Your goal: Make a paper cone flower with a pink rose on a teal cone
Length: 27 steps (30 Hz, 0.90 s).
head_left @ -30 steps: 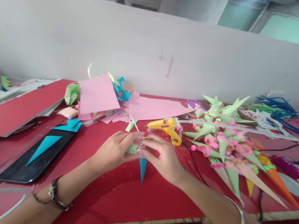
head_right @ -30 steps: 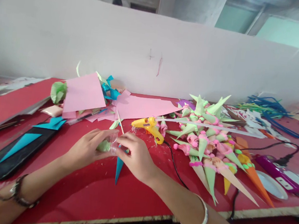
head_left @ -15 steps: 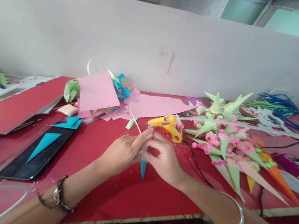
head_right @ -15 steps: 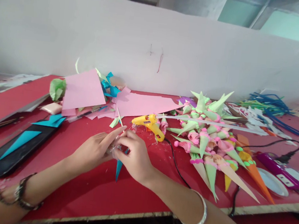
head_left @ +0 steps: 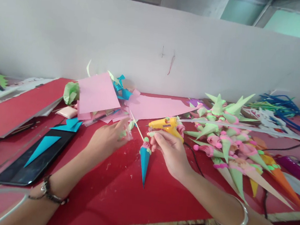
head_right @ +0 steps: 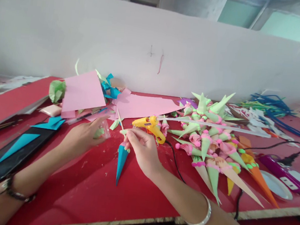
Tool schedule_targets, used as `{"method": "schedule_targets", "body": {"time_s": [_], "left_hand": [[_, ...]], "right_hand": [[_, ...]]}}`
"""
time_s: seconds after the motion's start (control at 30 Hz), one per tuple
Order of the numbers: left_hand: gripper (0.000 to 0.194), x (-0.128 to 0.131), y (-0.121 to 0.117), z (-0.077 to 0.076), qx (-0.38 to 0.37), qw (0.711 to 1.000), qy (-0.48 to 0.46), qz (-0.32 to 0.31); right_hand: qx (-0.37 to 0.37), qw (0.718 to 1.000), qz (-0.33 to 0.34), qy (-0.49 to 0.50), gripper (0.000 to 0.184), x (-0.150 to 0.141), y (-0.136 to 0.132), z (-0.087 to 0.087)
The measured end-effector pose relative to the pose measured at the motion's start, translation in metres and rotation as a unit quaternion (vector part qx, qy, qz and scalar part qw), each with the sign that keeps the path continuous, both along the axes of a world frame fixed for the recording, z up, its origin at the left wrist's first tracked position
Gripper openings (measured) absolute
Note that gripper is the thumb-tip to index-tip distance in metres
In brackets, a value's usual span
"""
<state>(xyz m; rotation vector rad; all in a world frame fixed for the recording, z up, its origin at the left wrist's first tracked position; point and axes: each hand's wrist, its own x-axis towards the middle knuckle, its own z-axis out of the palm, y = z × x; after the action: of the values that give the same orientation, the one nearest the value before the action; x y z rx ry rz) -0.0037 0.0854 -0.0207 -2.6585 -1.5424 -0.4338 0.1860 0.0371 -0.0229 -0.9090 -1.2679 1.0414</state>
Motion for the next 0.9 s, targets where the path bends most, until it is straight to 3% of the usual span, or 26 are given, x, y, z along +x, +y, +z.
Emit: {"method": "schedule_targets", "body": {"time_s": [0.07,0.13,0.23,0.33,0.47,0.9], "left_hand": [[0.052,-0.007,0.008,-0.006,0.020,0.999,0.035,0.027],[0.052,-0.009,0.013,-0.010,0.057,0.998,0.026,0.011],[0.047,-0.004,0.010,-0.010,0.101,0.990,-0.063,-0.077],[0.036,0.008,-0.001,-0.004,0.108,0.961,-0.167,-0.190],[0.024,0.018,-0.013,-0.002,0.112,0.928,-0.218,-0.281],[0.018,0.017,-0.019,-0.004,0.183,0.886,-0.295,-0.308]], "right_hand": [[-0.010,0.999,0.029,-0.012,0.023,0.000,0.000,0.000],[-0.021,0.999,0.043,-0.021,0.021,0.000,-0.001,0.001],[-0.039,0.997,0.060,-0.032,0.015,-0.002,-0.002,0.004],[-0.052,0.995,0.064,-0.052,0.015,-0.005,-0.003,0.002],[-0.057,0.994,0.071,-0.063,0.016,-0.008,-0.003,-0.003],[0.039,0.983,0.082,-0.157,0.029,-0.007,-0.009,0.003]]}}
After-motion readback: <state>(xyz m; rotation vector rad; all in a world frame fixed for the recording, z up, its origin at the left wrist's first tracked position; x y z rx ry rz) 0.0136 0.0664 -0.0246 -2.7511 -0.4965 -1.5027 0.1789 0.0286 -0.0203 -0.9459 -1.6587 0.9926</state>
